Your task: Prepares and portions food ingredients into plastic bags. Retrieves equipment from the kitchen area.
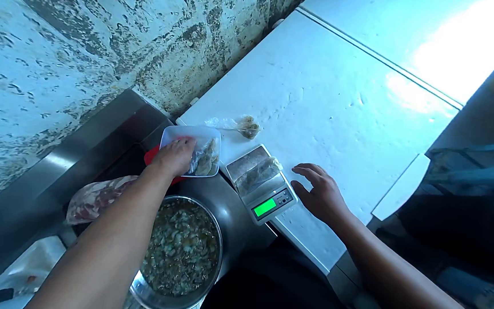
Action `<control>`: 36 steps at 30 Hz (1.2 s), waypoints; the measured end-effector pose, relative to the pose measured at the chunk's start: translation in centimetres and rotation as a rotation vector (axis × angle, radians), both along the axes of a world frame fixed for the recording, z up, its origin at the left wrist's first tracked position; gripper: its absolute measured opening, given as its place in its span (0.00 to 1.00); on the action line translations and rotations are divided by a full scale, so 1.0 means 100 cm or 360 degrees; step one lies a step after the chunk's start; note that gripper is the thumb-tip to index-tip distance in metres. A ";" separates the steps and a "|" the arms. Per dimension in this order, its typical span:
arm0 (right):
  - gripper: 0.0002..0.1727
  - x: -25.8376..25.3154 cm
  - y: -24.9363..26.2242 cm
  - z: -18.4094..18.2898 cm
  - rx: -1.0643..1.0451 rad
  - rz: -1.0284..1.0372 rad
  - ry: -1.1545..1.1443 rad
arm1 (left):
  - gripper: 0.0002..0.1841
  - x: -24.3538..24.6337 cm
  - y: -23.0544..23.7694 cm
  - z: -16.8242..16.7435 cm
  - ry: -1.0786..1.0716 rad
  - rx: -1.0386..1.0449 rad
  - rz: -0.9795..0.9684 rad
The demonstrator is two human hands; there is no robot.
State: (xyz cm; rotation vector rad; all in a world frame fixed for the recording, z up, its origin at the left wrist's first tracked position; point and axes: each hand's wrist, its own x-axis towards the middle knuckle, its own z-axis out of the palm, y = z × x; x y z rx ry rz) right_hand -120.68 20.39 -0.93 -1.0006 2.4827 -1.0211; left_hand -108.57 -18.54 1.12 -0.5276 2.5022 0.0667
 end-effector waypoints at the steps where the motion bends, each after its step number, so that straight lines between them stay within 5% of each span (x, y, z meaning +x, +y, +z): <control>1: 0.17 0.000 -0.003 0.001 -0.0006 0.0012 0.0009 | 0.35 -0.001 -0.002 0.000 0.0028 -0.0018 -0.0009; 3: 0.16 0.000 -0.010 0.004 -0.0024 0.0044 0.0032 | 0.31 -0.002 -0.004 0.002 0.0008 -0.0050 -0.0066; 6: 0.16 0.002 -0.022 0.008 -0.0034 0.0098 0.0080 | 0.12 -0.001 -0.003 0.010 -0.0127 -0.0140 -0.0137; 10: 0.20 0.005 -0.042 0.007 0.0105 0.0289 0.0199 | 0.12 0.005 0.003 0.034 -0.0028 -0.0232 0.0021; 15: 0.38 0.004 -0.077 -0.001 0.0558 0.0692 0.0366 | 0.10 0.034 0.004 0.086 0.0196 -0.0385 0.0334; 20: 0.23 -0.001 -0.086 -0.012 0.0637 0.0894 0.0589 | 0.14 0.104 0.010 0.117 0.0660 0.0238 0.1035; 27: 0.17 0.005 -0.152 0.039 0.0259 0.0934 0.0507 | 0.12 0.178 0.076 0.084 0.1325 0.1208 0.1480; 32: 0.21 0.011 -0.230 0.072 0.0109 0.0965 0.0636 | 0.17 0.184 0.100 0.079 0.1182 0.1075 0.1418; 36: 0.32 0.037 -0.228 0.102 -0.0101 0.1129 0.0394 | 0.17 0.193 0.116 0.084 0.1059 0.0924 0.1285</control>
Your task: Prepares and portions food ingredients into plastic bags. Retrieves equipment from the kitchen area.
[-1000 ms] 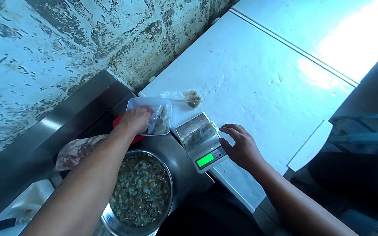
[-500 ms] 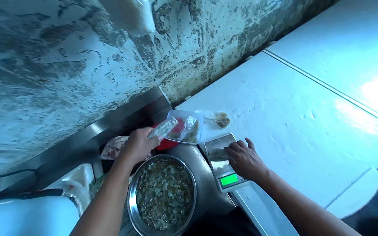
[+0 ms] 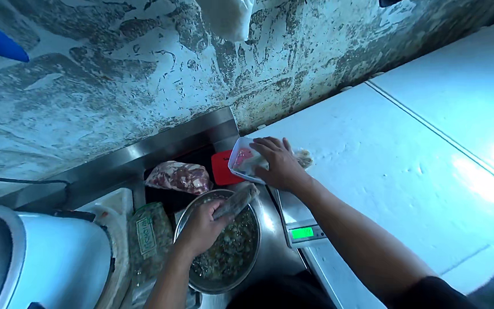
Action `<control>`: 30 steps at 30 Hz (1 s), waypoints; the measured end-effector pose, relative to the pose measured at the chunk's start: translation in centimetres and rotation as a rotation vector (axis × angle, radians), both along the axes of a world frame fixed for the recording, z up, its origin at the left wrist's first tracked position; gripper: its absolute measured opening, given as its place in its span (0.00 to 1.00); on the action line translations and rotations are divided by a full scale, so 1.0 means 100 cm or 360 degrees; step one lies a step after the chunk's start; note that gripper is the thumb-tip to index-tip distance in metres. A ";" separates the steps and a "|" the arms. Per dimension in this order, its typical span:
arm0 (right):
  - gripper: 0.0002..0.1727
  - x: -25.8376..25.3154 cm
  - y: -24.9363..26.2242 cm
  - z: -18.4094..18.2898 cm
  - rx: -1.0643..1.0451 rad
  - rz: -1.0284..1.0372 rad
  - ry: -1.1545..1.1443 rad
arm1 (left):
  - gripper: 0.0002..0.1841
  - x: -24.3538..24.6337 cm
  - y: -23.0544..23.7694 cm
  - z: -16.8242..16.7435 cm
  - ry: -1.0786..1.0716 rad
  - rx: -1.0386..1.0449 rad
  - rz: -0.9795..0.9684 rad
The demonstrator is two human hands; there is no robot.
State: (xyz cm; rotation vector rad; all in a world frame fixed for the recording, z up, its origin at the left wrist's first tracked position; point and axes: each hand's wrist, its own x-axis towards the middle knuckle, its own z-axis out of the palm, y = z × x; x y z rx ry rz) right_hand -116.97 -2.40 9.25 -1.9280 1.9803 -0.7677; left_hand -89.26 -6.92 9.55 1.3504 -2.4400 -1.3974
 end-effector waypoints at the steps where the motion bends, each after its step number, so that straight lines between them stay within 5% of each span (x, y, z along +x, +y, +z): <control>1: 0.34 0.010 0.011 0.006 0.0043 0.0111 -0.0103 | 0.18 -0.001 0.004 0.002 -0.0069 -0.0058 -0.0063; 3: 0.34 0.030 0.042 0.007 0.0291 0.0362 -0.0304 | 0.18 -0.006 0.016 0.003 -0.0178 -0.0133 -0.0199; 5: 0.20 0.039 0.074 -0.017 0.0397 0.0505 -0.0431 | 0.19 -0.016 0.028 -0.001 -0.0225 -0.0182 -0.0335; 9: 0.15 0.003 0.130 -0.057 0.0595 -0.0007 -0.0421 | 0.34 -0.037 0.029 -0.009 -0.0281 -0.0174 -0.0412; 13: 0.19 -0.038 0.152 -0.084 0.0750 -0.0306 -0.0038 | 0.32 -0.063 0.012 -0.010 -0.0313 -0.0251 -0.0458; 16: 0.28 -0.041 0.147 -0.081 0.0626 -0.0432 0.0129 | 0.30 -0.094 -0.010 -0.012 -0.0311 -0.0361 -0.0502; 21: 0.20 -0.049 0.136 -0.078 0.0182 -0.0624 -0.0224 | 0.24 -0.156 -0.068 -0.027 -0.0295 -0.0721 -0.0391; 28: 0.16 -0.042 0.115 -0.086 -0.0095 -0.0637 -0.0510 | 0.51 -0.220 -0.103 -0.081 -0.0843 -0.0666 -0.0709; 30: 0.15 -0.041 0.113 -0.092 -0.0135 -0.0641 -0.0562 | 0.51 -0.232 -0.104 -0.090 -0.1012 -0.0611 -0.0690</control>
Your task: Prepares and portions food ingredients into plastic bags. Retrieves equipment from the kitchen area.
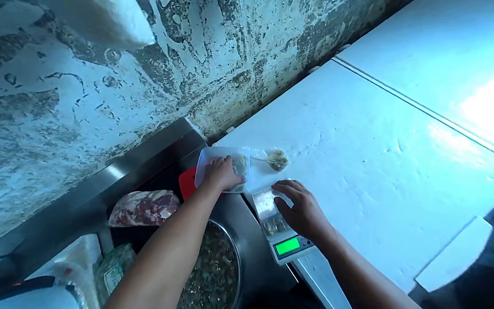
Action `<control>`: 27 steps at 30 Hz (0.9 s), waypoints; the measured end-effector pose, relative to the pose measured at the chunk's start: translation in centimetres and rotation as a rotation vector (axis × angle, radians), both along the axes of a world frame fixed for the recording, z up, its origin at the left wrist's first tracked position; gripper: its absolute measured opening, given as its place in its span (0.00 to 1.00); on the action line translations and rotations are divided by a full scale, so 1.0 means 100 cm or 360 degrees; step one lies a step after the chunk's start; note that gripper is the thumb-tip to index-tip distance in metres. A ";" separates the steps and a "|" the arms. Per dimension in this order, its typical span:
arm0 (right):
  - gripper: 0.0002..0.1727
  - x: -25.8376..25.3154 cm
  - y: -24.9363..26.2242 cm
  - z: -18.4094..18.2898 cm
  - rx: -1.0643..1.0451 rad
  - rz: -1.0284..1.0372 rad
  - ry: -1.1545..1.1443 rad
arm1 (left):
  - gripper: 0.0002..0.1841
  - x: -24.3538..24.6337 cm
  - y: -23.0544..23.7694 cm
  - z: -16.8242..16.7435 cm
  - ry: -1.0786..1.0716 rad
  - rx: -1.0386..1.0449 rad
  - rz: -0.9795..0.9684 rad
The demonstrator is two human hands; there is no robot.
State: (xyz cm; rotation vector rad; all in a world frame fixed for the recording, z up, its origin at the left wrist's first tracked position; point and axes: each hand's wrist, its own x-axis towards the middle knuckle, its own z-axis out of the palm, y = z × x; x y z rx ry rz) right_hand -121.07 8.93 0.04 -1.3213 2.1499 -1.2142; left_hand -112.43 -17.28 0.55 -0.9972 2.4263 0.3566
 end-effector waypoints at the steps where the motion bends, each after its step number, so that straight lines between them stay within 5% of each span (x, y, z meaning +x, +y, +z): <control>1: 0.15 0.000 0.001 -0.002 -0.0005 -0.0007 -0.0017 | 0.47 -0.005 0.000 -0.001 -0.0067 0.0029 0.0018; 6: 0.14 -0.006 0.004 -0.008 0.0009 -0.0046 -0.0116 | 0.32 -0.003 -0.017 0.001 0.0000 0.0272 0.0060; 11: 0.12 -0.006 -0.013 0.005 -0.0131 -0.0041 -0.0274 | 0.25 0.017 -0.027 0.041 0.0414 0.0342 0.0255; 17: 0.23 0.021 -0.094 0.048 0.0123 -0.0035 -0.1697 | 0.26 0.048 -0.005 0.089 0.1204 0.1118 0.0771; 20: 0.10 0.044 -0.121 0.059 0.0020 0.0058 -0.1263 | 0.31 0.062 0.018 0.092 0.1427 0.1294 0.0877; 25: 0.16 0.039 -0.123 0.079 0.0176 0.0987 -0.0709 | 0.26 0.116 0.032 0.097 0.1579 0.0944 0.1101; 27: 0.18 0.020 -0.136 0.077 0.0225 0.0980 -0.0598 | 0.22 0.148 0.038 0.097 0.1653 0.0902 0.1322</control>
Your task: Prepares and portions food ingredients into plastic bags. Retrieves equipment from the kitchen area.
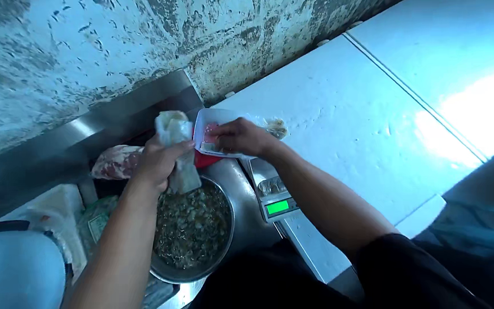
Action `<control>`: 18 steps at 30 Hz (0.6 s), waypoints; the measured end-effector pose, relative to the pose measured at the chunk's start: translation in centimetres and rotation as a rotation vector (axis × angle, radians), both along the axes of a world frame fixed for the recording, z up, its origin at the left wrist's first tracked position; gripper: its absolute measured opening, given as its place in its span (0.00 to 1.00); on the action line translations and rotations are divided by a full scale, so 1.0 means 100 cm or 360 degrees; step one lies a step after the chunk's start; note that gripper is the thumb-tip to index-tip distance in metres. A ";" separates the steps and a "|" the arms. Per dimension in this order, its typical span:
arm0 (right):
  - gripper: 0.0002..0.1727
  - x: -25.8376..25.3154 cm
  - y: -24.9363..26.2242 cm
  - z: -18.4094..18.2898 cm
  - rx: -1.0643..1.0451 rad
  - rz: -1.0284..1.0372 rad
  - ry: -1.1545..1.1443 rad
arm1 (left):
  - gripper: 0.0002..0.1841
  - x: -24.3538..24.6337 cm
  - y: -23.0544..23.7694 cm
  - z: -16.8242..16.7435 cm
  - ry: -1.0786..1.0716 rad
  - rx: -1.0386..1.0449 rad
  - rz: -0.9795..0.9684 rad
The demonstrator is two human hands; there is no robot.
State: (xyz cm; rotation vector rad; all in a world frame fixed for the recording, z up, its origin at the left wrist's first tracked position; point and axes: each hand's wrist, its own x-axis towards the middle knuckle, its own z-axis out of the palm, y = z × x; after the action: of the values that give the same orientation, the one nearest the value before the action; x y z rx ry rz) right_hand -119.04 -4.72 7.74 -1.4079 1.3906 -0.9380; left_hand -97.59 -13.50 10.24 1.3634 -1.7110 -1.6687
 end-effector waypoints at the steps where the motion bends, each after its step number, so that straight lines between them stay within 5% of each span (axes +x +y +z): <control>1: 0.17 -0.007 -0.010 -0.007 0.0013 -0.0071 0.0158 | 0.20 0.015 0.007 0.000 0.0007 0.0045 0.0082; 5: 0.19 -0.001 -0.047 -0.056 0.0416 0.0031 0.0894 | 0.17 0.069 0.049 -0.005 -0.0010 0.0265 0.0180; 8: 0.20 0.016 -0.061 -0.080 0.0624 0.0161 0.1212 | 0.28 0.108 0.072 -0.017 -0.0087 0.0290 0.0246; 11: 0.21 0.025 -0.067 -0.083 0.0733 0.0168 0.1324 | 0.38 0.144 0.087 -0.024 -0.0149 0.0223 0.0349; 18: 0.22 0.022 -0.072 -0.078 0.0839 0.0194 0.1248 | 0.35 0.168 0.079 -0.017 -0.0174 0.0055 0.0389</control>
State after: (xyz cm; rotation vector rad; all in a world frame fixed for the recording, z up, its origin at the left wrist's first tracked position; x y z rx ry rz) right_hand -116.87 -11.92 -0.11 -1.4646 1.8999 0.1218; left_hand -80.76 -5.58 8.57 1.6340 -1.5070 -1.5187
